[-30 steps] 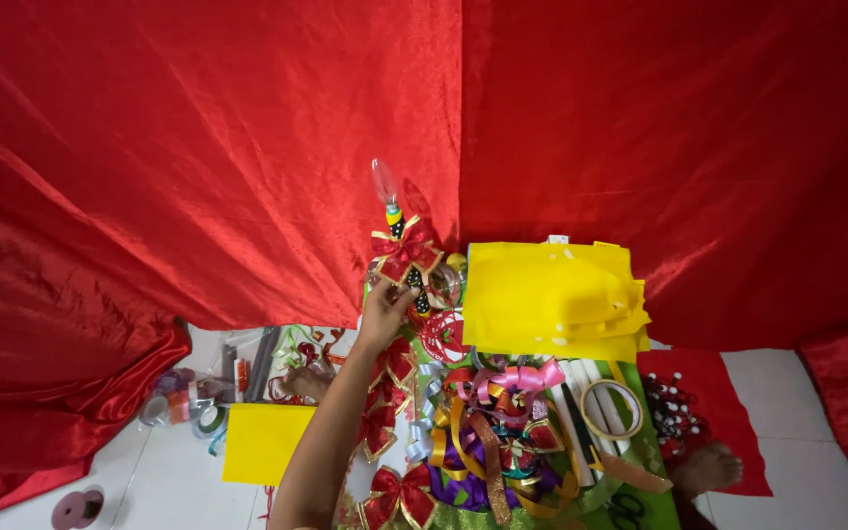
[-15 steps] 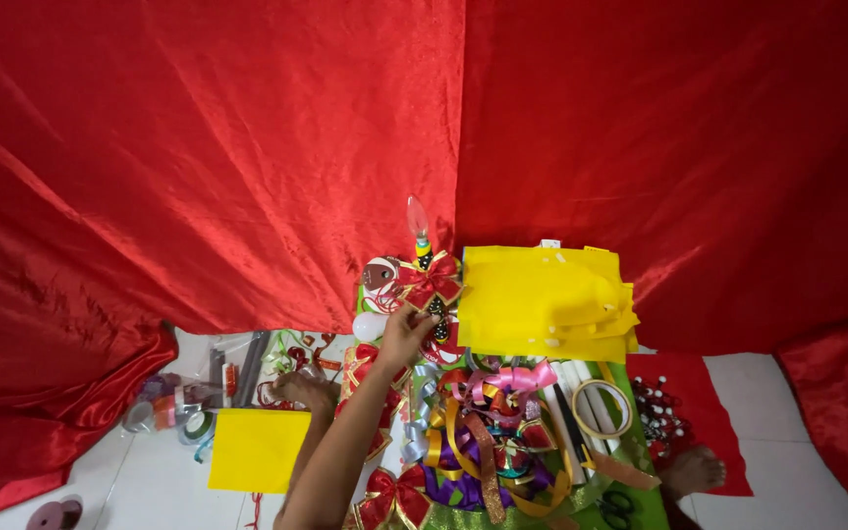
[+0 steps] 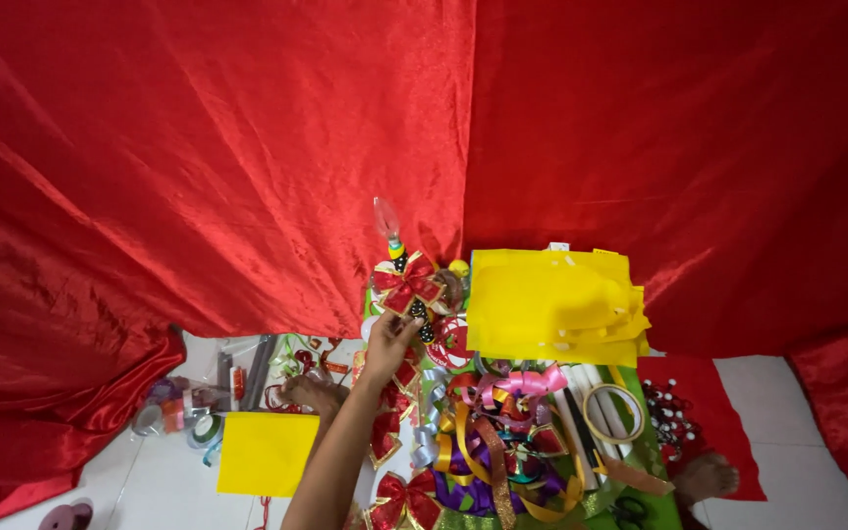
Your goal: Assembling decorative toy parts by attaching bows and folding paper components around a tube.
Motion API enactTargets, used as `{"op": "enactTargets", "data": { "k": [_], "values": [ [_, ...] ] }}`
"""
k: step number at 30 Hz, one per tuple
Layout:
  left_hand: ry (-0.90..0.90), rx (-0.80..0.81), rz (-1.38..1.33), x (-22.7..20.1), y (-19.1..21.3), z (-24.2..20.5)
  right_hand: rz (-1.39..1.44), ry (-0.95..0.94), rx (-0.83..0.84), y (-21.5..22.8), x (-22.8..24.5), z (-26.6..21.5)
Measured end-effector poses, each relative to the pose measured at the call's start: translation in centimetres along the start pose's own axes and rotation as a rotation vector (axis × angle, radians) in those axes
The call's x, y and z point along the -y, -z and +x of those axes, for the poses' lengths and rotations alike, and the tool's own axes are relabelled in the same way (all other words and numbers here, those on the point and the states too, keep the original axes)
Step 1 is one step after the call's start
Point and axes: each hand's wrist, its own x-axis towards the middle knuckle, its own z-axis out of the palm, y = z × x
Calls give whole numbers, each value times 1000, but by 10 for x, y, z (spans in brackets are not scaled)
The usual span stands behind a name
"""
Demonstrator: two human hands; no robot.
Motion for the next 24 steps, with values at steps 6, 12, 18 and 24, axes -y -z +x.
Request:
{"op": "enactTargets", "data": {
  "k": [6,12,18,24],
  "values": [
    [-119,-147,137,-20,-1,-2,193,149,78,28,98,162],
    [-144,-54,206,-17,25,-7,-96,-49,122,-8,110,261],
    [-135,-40,263,-20,38,-9,-334,-432,327,-15,144,271],
    [7,-50,121,-46,33,-16,-306,-318,353,-26,157,272]
  ]
}}
